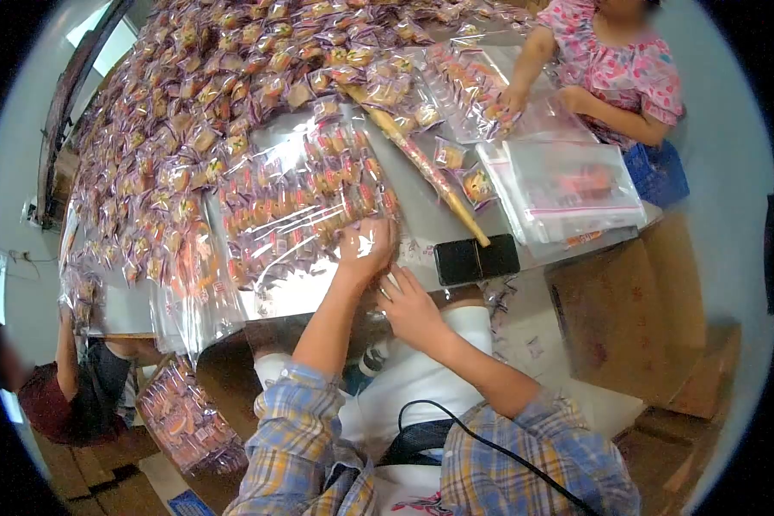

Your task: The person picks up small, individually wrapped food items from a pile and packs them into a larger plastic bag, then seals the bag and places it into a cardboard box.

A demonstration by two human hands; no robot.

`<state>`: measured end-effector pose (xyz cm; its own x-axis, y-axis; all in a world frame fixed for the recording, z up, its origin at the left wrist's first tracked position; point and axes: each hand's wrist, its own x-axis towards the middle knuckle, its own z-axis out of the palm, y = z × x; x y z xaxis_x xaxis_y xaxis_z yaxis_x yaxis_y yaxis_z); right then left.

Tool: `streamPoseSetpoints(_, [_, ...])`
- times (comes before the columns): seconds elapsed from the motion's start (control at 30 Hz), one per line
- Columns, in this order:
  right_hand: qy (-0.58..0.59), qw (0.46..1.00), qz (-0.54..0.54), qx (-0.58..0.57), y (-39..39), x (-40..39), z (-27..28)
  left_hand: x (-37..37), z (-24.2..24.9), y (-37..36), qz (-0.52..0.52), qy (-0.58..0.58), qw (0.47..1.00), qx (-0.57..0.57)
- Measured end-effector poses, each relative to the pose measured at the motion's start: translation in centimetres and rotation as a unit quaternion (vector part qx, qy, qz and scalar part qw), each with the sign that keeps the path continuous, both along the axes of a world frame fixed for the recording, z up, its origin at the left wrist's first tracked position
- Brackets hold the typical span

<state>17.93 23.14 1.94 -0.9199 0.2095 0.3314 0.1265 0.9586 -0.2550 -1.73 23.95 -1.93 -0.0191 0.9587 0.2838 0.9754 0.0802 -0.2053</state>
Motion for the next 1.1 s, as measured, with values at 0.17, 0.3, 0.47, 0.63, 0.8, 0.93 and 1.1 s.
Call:
streamPoseSetpoints(0.17, [-0.047,0.999,0.01,-0.002,0.4,-0.2,0.6,1.1,3.2,-2.1,-0.026,-0.172,0.984,0.042])
streamPoseSetpoints(0.3, [-0.076,0.982,0.053,-0.166,1.6,0.4,4.0,2.0,6.1,-6.8,-0.023,-0.32,0.947,0.026])
streamPoseSetpoints(0.47, [-0.049,0.954,0.019,-0.294,3.3,-0.9,6.6,-0.2,7.1,-13.4,-0.062,-0.062,0.978,0.188])
streamPoseSetpoints(0.63, [0.062,0.998,-0.018,-0.004,3.3,-4.9,6.9,-1.9,7.2,-15.8,0.071,-0.026,0.983,0.169])
streamPoseSetpoints(0.8, [0.085,0.986,-0.049,0.134,2.5,-8.3,4.7,-3.1,8.7,-14.6,0.091,-0.086,0.975,0.186])
streamPoseSetpoints(0.93, [0.052,0.979,-0.079,0.18,2.4,-10.1,4.1,-3.8,8.7,-15.9,0.065,-0.072,0.979,0.181])
streamPoseSetpoints(1.1, [0.065,0.992,0.038,0.102,3.1,-11.4,4.9,-4.1,8.3,-15.7,0.08,-0.154,0.96,0.22])
